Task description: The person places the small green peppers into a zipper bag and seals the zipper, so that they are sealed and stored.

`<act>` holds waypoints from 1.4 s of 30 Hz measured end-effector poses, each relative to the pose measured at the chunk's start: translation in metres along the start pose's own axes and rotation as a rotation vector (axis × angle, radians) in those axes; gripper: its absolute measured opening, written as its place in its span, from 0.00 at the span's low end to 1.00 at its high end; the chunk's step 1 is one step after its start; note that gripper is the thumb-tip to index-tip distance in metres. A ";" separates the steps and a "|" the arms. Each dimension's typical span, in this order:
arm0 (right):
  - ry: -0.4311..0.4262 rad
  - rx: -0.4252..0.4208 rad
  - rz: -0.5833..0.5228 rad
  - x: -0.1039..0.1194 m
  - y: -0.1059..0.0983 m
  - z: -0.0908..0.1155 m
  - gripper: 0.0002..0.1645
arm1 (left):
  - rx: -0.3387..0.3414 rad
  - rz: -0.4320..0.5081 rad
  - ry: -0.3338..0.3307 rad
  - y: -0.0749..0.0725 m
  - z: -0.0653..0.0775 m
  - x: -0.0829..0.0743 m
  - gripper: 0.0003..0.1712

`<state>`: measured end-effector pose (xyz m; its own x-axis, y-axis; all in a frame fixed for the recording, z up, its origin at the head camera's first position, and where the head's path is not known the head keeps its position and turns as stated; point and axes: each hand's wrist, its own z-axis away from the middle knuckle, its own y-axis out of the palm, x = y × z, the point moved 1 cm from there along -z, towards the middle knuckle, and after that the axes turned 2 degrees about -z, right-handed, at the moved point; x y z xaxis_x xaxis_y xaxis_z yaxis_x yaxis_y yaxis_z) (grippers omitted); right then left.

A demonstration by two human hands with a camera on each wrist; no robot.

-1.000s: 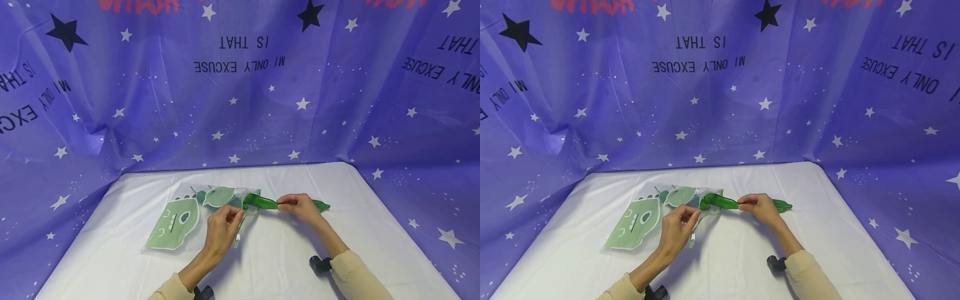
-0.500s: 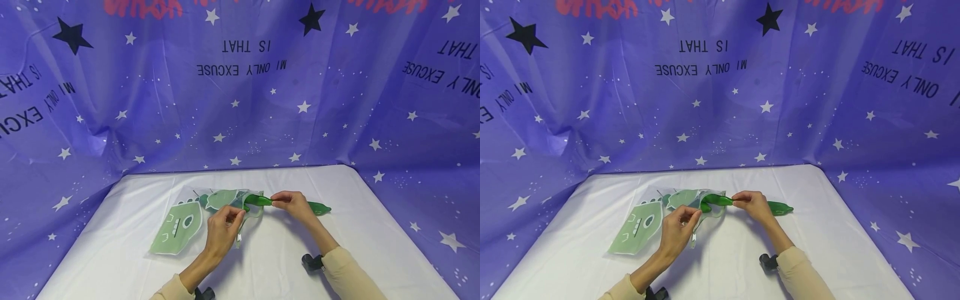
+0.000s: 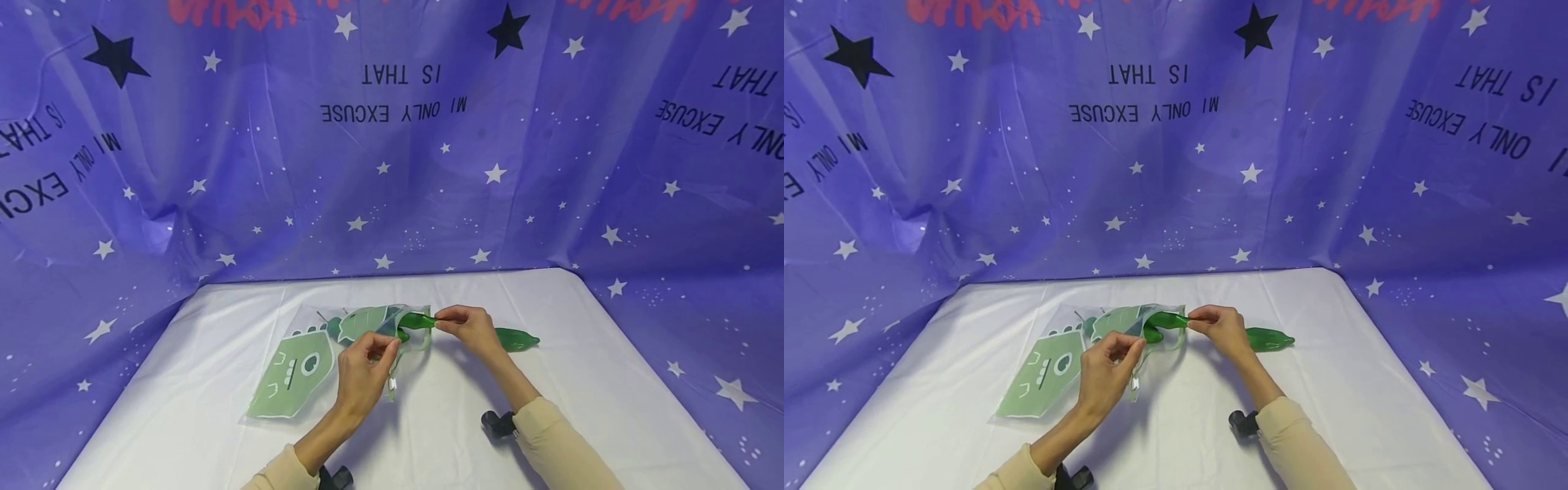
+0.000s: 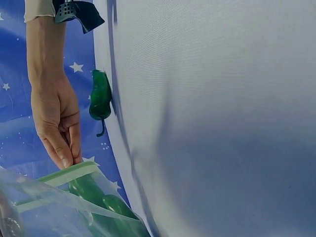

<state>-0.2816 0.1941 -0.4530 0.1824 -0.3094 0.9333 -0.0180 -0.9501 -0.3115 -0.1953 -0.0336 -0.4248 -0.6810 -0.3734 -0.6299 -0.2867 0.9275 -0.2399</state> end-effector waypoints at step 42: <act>-0.212 0.016 0.127 0.004 0.020 0.009 0.07 | -0.045 0.102 0.015 -0.011 -0.011 -0.037 0.06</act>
<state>-0.2720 0.1741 -0.4568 0.3816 -0.4097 0.8286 -0.0383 -0.9027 -0.4287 -0.1744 -0.0300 -0.3907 -0.7180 -0.2781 -0.6381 -0.2455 0.9590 -0.1417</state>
